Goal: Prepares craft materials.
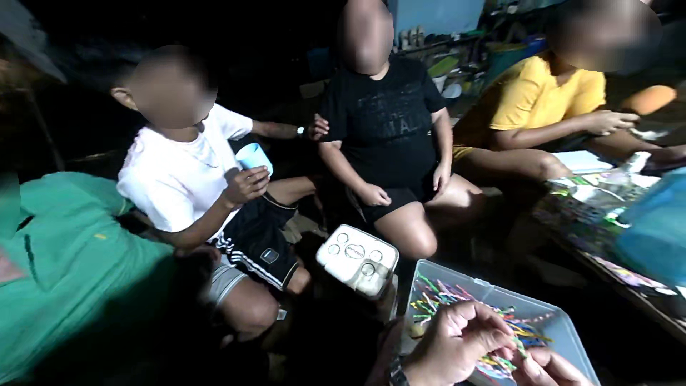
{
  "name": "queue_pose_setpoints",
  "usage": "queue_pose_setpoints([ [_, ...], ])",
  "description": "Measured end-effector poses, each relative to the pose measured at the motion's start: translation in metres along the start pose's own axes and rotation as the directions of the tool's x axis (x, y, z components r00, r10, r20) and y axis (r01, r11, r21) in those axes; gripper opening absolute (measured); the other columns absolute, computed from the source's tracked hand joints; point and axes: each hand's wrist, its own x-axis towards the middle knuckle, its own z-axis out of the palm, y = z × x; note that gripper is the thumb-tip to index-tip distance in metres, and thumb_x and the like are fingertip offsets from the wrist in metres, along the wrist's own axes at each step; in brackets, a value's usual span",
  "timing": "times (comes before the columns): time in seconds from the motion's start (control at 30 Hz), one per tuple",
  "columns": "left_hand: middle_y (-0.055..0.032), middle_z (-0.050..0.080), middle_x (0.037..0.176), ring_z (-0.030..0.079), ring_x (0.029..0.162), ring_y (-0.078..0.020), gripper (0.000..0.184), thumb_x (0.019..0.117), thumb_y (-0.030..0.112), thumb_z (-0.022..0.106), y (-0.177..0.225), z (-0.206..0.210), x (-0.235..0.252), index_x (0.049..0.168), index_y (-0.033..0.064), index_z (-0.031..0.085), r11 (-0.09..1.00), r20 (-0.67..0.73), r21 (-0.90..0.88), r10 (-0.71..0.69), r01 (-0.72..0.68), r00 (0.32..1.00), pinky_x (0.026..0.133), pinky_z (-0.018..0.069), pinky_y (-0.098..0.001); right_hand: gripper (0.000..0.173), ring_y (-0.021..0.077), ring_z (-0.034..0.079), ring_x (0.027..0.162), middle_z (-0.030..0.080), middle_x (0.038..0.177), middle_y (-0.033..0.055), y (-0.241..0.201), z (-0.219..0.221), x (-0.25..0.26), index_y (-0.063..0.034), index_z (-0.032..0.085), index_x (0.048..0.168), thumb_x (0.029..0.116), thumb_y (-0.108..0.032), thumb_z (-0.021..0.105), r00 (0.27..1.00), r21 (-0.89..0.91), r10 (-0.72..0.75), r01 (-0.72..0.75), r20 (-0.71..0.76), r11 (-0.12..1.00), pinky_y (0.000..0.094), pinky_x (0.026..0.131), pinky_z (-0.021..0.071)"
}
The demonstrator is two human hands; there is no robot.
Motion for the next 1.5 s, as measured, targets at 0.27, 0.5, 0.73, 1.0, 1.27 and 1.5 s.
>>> queue_pose_setpoints([
  [0.27, 0.0009, 0.062, 0.087, 0.060, 0.077, -0.0004, 0.014, 0.1034, 0.004, 0.049, -0.023, 0.039, 0.006, 0.102, -0.0031, 0.061, 0.958, -0.070, 0.281, -0.049, 0.066, 0.996, 0.072, 0.0527, -0.0191, 0.023, -0.0046, 0.062, 0.073, 0.068, 0.087, -0.0155, -0.010, -0.032, -0.024, -0.0129, 0.064, 0.106, 0.1056, -0.005, 0.043, 0.999, -0.088, 0.024, -0.026, -0.028, 0.996, 0.0169, 0.070, 0.0542],
  [0.5, 0.0022, 0.067, 0.090, 0.064, 0.079, -0.0005, 0.011, 0.0952, -0.002, 0.060, -0.027, 0.056, 0.014, 0.106, -0.0026, 0.062, 0.958, -0.047, 0.271, -0.084, 0.094, 0.995, 0.073, 0.0559, -0.0201, 0.012, -0.0035, 0.063, 0.072, 0.069, 0.086, -0.0089, -0.008, -0.046, -0.024, -0.0057, 0.068, 0.104, 0.0999, -0.010, 0.058, 0.986, -0.244, -0.078, 0.040, -0.149, 0.969, 0.0172, 0.067, 0.0554],
  [0.73, 0.0027, 0.070, 0.102, 0.066, 0.083, -0.0061, 0.022, 0.1012, 0.009, 0.055, -0.025, 0.053, 0.012, 0.119, 0.0122, 0.068, 0.947, -0.092, 0.196, -0.239, 0.253, 0.967, 0.075, 0.0583, -0.0256, 0.018, -0.0027, 0.064, 0.073, 0.069, 0.084, -0.0096, -0.027, -0.047, -0.021, -0.0094, 0.069, 0.101, 0.1039, -0.010, 0.051, 0.985, -0.111, 0.053, -0.072, -0.166, 0.991, 0.0155, 0.069, 0.0555],
  [1.0, 0.0008, 0.070, 0.104, 0.066, 0.081, -0.0048, 0.022, 0.0986, 0.006, 0.063, -0.019, 0.047, 0.008, 0.119, 0.0111, 0.069, 0.976, -0.044, 0.133, -0.168, 0.172, 0.985, 0.070, 0.0583, -0.0219, 0.017, -0.0009, 0.059, 0.063, 0.067, 0.078, -0.0072, -0.023, -0.042, -0.017, -0.0103, 0.071, 0.101, 0.1032, -0.011, 0.054, 0.996, -0.113, 0.044, -0.053, -0.079, 0.992, 0.0135, 0.057, 0.0501],
  [1.27, 0.0033, 0.071, 0.099, 0.067, 0.085, -0.0043, 0.009, 0.0972, 0.012, 0.065, -0.021, 0.030, 0.001, 0.105, 0.0137, 0.069, 0.982, -0.028, 0.107, -0.153, 0.155, 0.988, 0.072, 0.0567, -0.0223, 0.014, -0.0024, 0.064, 0.077, 0.069, 0.088, -0.0089, -0.003, -0.035, -0.011, -0.0096, 0.070, 0.101, 0.1019, -0.018, 0.059, 0.998, -0.137, -0.045, 0.038, -0.047, 0.990, 0.0163, 0.072, 0.0555],
  [1.5, 0.0090, 0.071, 0.094, 0.066, 0.080, -0.0015, 0.009, 0.0922, 0.019, 0.074, -0.008, 0.008, -0.001, 0.100, 0.0220, 0.072, 0.977, 0.154, -0.105, -0.168, 0.186, 0.974, 0.070, 0.0564, -0.0195, 0.019, -0.0023, 0.062, 0.071, 0.070, 0.084, -0.0112, -0.005, -0.017, -0.006, -0.0196, 0.073, 0.094, 0.1005, -0.017, 0.056, 0.985, 0.125, 0.085, -0.105, 0.152, 0.987, 0.0167, 0.066, 0.0525],
])
